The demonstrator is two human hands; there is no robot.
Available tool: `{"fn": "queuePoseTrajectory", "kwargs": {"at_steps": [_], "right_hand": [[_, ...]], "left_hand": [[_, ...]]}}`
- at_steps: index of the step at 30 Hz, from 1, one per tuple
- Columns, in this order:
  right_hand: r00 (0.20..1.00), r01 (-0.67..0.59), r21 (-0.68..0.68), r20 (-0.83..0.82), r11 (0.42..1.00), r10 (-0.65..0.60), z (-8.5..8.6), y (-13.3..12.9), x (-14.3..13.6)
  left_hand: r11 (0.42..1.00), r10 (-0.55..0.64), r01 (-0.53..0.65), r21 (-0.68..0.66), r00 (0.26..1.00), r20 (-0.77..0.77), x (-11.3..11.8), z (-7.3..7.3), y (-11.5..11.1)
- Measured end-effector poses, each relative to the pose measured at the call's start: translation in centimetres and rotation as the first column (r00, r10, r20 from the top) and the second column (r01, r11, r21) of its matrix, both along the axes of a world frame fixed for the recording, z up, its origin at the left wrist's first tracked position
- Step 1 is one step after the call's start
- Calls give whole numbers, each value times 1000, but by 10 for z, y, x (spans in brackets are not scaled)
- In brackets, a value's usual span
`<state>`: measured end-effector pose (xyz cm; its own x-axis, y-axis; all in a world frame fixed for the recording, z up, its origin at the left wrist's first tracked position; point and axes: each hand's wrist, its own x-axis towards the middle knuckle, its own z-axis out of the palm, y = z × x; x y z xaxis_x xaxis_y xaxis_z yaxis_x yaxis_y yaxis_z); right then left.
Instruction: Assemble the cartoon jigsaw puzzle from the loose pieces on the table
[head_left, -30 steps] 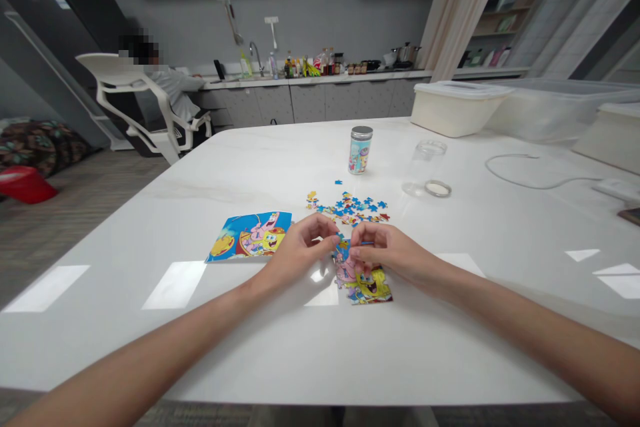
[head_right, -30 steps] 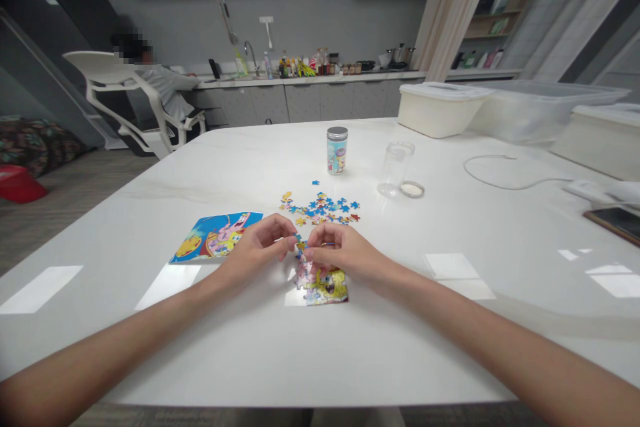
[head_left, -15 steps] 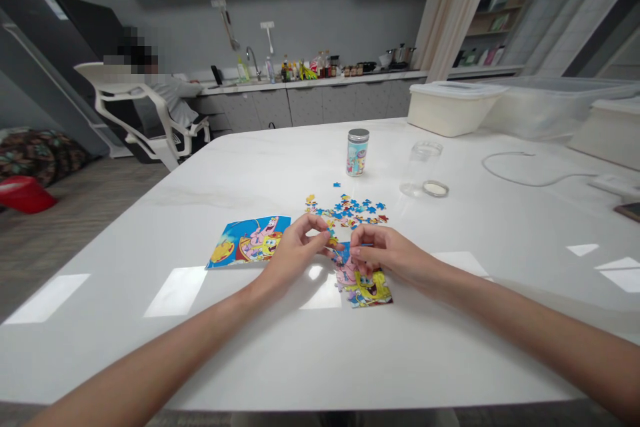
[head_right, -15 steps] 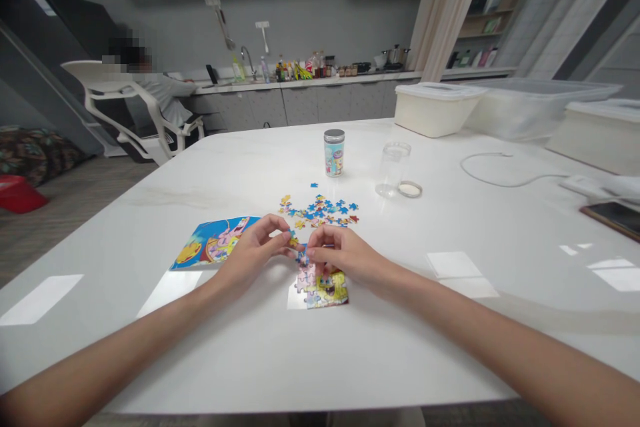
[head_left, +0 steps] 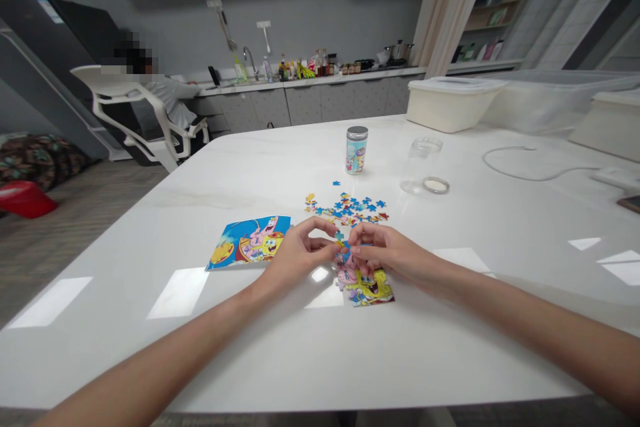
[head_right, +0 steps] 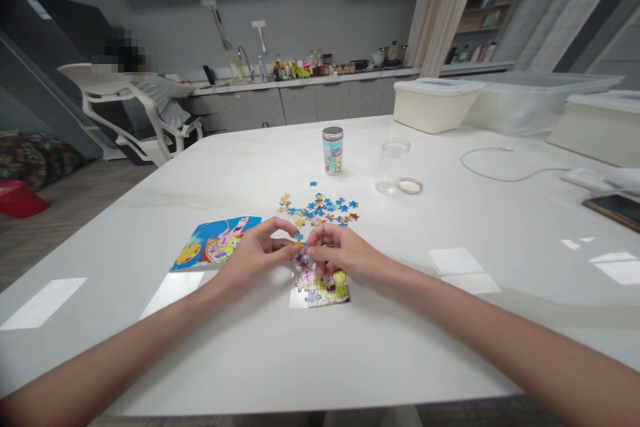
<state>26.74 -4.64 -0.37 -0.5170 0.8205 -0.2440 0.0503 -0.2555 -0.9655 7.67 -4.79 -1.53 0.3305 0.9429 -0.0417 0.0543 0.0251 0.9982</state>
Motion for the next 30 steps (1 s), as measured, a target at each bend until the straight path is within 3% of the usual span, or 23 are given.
{"fn": "queuePoseTrajectory", "kwargs": {"at_steps": [8, 19, 24, 30], "right_hand": [[999, -27, -1, -40, 1000, 27, -1, 1, 1], [995, -96, 50, 6, 994, 96, -7, 2, 3], [994, -111, 62, 17, 992, 111, -7, 1, 3], [993, -120, 69, 18, 990, 119, -5, 1, 3]], "left_hand": [[996, -79, 80, 46, 996, -29, 0, 1, -1], [996, -72, 72, -43, 997, -4, 0, 1, 0], [997, -57, 58, -43, 998, 9, 0, 1, 0], [992, -124, 124, -1, 991, 50, 0, -2, 0]]}}
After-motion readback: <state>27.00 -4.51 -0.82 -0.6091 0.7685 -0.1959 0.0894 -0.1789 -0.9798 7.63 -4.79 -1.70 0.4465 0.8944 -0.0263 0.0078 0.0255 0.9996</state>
